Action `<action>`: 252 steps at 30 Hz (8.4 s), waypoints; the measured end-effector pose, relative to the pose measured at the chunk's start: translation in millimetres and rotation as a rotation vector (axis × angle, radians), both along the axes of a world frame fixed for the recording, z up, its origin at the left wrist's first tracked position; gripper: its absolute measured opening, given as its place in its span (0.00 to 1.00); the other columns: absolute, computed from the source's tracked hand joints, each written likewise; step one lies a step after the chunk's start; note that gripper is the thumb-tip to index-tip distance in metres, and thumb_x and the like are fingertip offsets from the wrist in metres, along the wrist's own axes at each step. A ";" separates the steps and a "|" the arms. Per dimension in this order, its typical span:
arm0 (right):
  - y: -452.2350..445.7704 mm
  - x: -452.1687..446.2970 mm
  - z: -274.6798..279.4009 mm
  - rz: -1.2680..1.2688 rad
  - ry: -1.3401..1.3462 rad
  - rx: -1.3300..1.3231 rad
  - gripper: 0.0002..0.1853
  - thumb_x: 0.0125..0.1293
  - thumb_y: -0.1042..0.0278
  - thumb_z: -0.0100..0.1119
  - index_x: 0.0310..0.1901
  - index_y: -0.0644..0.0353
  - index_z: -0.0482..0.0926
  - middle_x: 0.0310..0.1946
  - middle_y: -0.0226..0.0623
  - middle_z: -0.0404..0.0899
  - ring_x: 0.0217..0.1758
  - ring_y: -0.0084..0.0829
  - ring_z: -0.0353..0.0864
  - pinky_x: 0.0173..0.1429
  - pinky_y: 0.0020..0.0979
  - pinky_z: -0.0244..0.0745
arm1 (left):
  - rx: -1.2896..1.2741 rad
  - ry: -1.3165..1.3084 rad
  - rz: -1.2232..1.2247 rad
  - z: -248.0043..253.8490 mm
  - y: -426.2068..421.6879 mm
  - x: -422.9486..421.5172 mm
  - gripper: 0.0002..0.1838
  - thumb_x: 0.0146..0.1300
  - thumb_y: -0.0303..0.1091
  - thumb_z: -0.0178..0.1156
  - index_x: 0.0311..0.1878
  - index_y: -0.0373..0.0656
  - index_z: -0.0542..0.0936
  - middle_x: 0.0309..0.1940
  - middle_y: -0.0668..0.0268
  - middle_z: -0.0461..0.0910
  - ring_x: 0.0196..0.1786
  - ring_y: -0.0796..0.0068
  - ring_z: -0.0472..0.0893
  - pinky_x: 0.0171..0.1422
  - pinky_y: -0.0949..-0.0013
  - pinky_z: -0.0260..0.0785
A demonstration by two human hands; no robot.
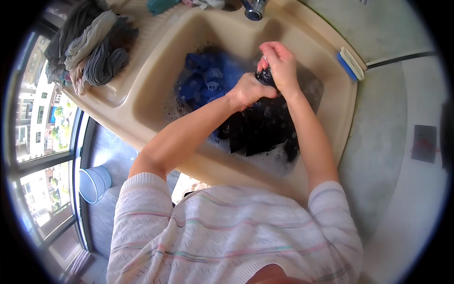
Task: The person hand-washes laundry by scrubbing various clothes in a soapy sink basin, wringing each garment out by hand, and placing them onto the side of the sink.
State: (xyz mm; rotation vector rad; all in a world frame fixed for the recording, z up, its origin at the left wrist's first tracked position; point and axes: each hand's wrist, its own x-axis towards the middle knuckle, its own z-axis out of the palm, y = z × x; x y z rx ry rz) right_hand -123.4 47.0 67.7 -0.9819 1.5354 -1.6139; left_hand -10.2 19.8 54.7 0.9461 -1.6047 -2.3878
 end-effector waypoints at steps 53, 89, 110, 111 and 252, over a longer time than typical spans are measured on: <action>50.5 -97.5 -143.1 -0.155 0.027 0.348 0.09 0.56 0.68 0.60 0.36 0.63 0.81 0.28 0.34 0.80 0.31 0.22 0.76 0.37 0.25 0.72 | -1.503 -0.368 -0.615 12.2 -136.3 72.2 0.28 0.44 0.41 0.64 0.52 0.46 0.74 0.54 0.55 0.70 0.56 0.55 0.69 0.58 0.61 0.63; 41.2 -54.6 -177.0 0.216 0.891 0.718 0.25 0.57 0.50 0.53 0.52 0.57 0.71 0.45 0.48 0.74 0.52 0.47 0.72 0.51 0.49 0.67 | -0.740 -0.623 -0.485 -148.8 -103.4 37.0 0.36 0.47 0.46 0.65 0.57 0.35 0.68 0.45 0.54 0.77 0.49 0.62 0.76 0.55 0.66 0.67; 19.6 -144.3 -148.8 -0.178 0.393 0.422 0.33 0.47 0.33 0.59 0.47 0.51 0.78 0.44 0.38 0.79 0.50 0.37 0.76 0.54 0.33 0.69 | 0.479 -0.024 0.027 -47.2 -102.6 5.7 0.22 0.64 0.46 0.50 0.49 0.34 0.73 0.48 0.57 0.76 0.48 0.65 0.77 0.56 0.65 0.68; 38.5 -150.3 -134.3 -0.194 0.583 0.629 0.32 0.51 0.38 0.58 0.53 0.51 0.74 0.50 0.41 0.75 0.53 0.39 0.74 0.56 0.35 0.68 | 0.289 -0.051 0.011 -63.5 -115.2 10.2 0.29 0.61 0.50 0.54 0.52 0.31 0.70 0.49 0.54 0.75 0.50 0.63 0.76 0.57 0.64 0.67; 3.1 69.2 -89.2 -0.071 0.842 -0.001 0.19 0.45 0.53 0.64 0.34 0.58 0.77 0.37 0.39 0.75 0.41 0.43 0.74 0.50 0.38 0.70 | -0.520 0.525 -0.058 -189.9 -79.7 4.8 0.29 0.62 0.53 0.46 0.60 0.44 0.64 0.59 0.60 0.64 0.61 0.65 0.64 0.65 0.57 0.57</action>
